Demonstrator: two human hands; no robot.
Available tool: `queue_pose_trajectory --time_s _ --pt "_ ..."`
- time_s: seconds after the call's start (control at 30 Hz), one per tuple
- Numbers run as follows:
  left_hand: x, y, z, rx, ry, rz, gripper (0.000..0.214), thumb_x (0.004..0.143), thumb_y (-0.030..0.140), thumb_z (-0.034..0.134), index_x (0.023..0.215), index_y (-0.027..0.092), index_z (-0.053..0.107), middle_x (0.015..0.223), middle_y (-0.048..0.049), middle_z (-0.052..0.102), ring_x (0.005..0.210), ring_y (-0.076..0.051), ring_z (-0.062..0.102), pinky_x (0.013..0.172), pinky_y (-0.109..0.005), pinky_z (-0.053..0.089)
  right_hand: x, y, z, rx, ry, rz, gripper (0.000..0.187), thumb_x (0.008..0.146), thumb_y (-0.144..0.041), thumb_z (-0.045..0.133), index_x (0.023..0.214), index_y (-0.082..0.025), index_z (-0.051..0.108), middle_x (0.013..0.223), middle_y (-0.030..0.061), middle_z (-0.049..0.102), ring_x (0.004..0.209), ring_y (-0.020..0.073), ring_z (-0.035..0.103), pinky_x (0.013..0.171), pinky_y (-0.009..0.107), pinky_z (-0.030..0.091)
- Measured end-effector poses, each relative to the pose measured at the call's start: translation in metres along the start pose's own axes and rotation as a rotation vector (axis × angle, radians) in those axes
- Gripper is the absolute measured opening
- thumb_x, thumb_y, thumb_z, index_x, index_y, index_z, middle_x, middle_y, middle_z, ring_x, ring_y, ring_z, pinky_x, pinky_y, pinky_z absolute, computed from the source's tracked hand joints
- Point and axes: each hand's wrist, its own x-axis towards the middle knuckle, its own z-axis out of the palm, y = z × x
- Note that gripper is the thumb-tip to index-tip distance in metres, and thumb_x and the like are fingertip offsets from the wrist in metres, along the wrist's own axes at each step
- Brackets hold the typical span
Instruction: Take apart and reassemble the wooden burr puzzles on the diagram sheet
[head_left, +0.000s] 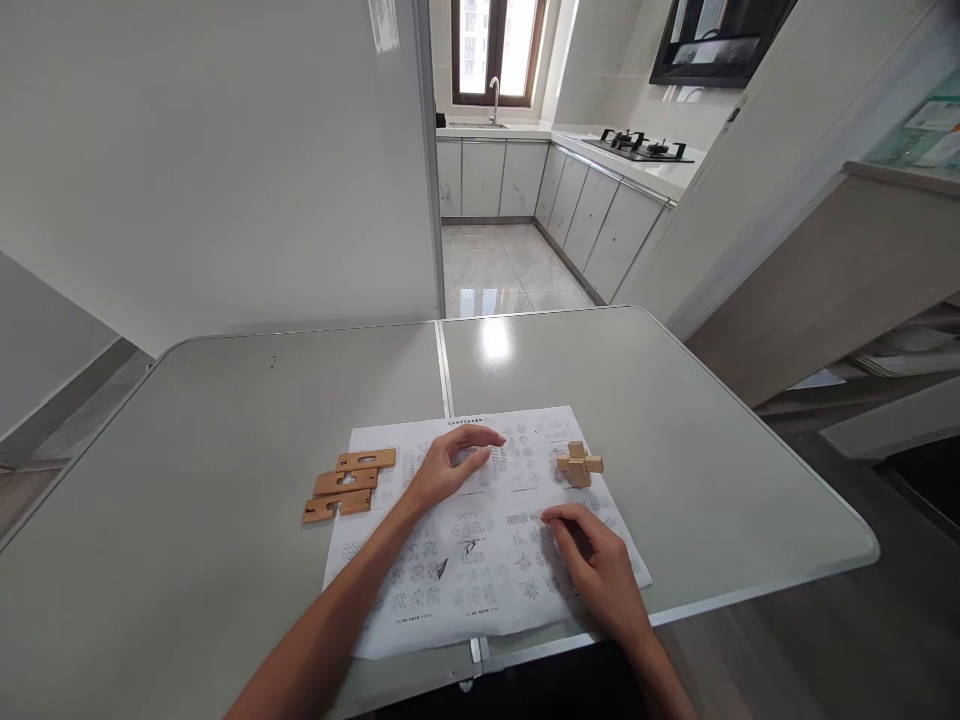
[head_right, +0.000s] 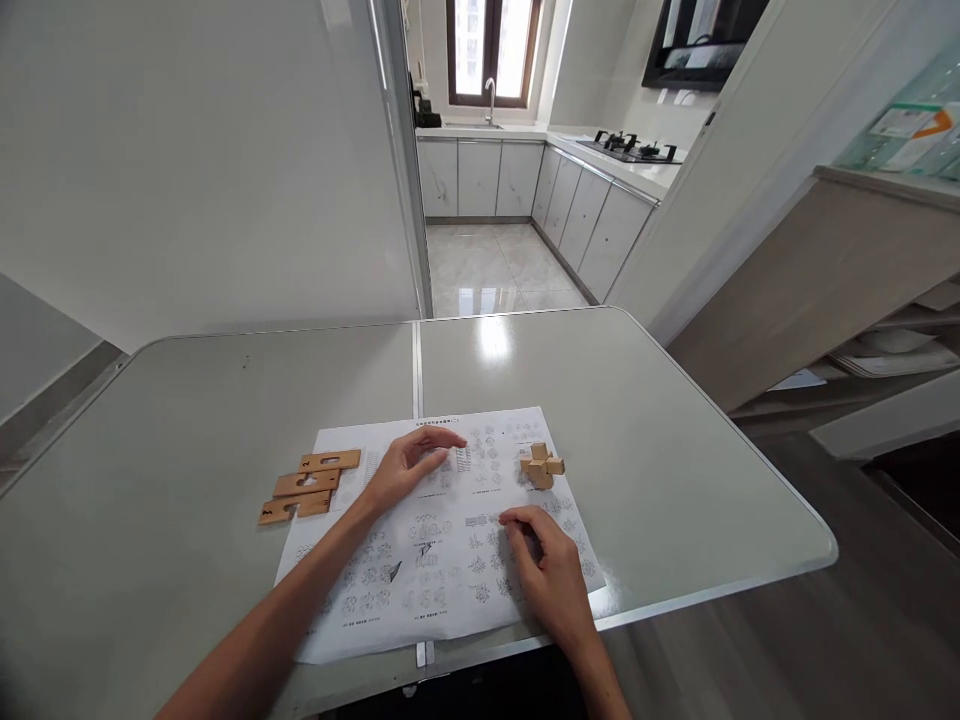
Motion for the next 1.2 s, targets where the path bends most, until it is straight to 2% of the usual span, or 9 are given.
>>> queue_pose_trajectory --time_s 0.1,0.2,0.33,0.63,1.2 --pt "0.003 -0.001 -0.006 -0.408 0.111 -0.053 0.027 0.090 0.037 0.074 0.107 0.016 0.078 0.099 -0.0102 0.076 0.094 -0.024 0.071 0.094 -0.040 0.055 0.000 0.001 0.000 -0.005 -0.005 0.008 0.025 0.105 -0.041 0.054 0.102 -0.025 0.074 0.106 0.0055 0.077 0.101 0.0247 0.072 0.092 0.033 0.055" --pt "0.007 -0.001 -0.013 -0.786 0.238 -0.137 0.031 0.084 0.037 0.074 0.104 0.013 0.078 0.088 -0.0072 0.070 0.081 -0.019 0.066 0.082 -0.033 0.055 0.001 0.002 0.000 -0.001 -0.014 0.009 0.025 0.105 -0.041 0.054 0.103 -0.025 0.073 0.106 0.0058 0.077 0.102 0.0245 0.071 0.092 0.033 0.054" --pt "0.010 0.000 -0.018 -1.012 0.368 -0.222 0.029 0.081 0.031 0.072 0.103 0.011 0.076 0.086 -0.0068 0.067 0.073 -0.016 0.061 0.075 -0.032 0.055 0.001 0.002 0.001 0.004 -0.007 0.016 0.025 0.105 -0.041 0.055 0.103 -0.024 0.074 0.107 0.0066 0.077 0.102 0.0252 0.071 0.091 0.033 0.055" --pt "0.013 0.002 -0.019 -1.099 0.489 -0.266 0.021 0.082 0.020 0.069 0.100 0.010 0.074 0.080 -0.0055 0.065 0.068 -0.015 0.061 0.068 -0.029 0.054 0.003 0.001 0.001 0.010 0.008 0.013 0.026 0.104 -0.042 0.055 0.102 -0.025 0.075 0.107 0.0077 0.078 0.102 0.0271 0.072 0.090 0.035 0.056" --pt "0.005 0.002 -0.020 -1.101 0.506 -0.200 0.024 0.081 0.022 0.069 0.101 0.011 0.073 0.081 -0.0047 0.066 0.066 -0.014 0.060 0.068 -0.029 0.054 0.003 0.000 0.003 0.000 0.015 -0.002 0.031 0.103 -0.047 0.054 0.102 -0.025 0.076 0.106 0.0086 0.079 0.098 0.0275 0.073 0.087 0.036 0.058"
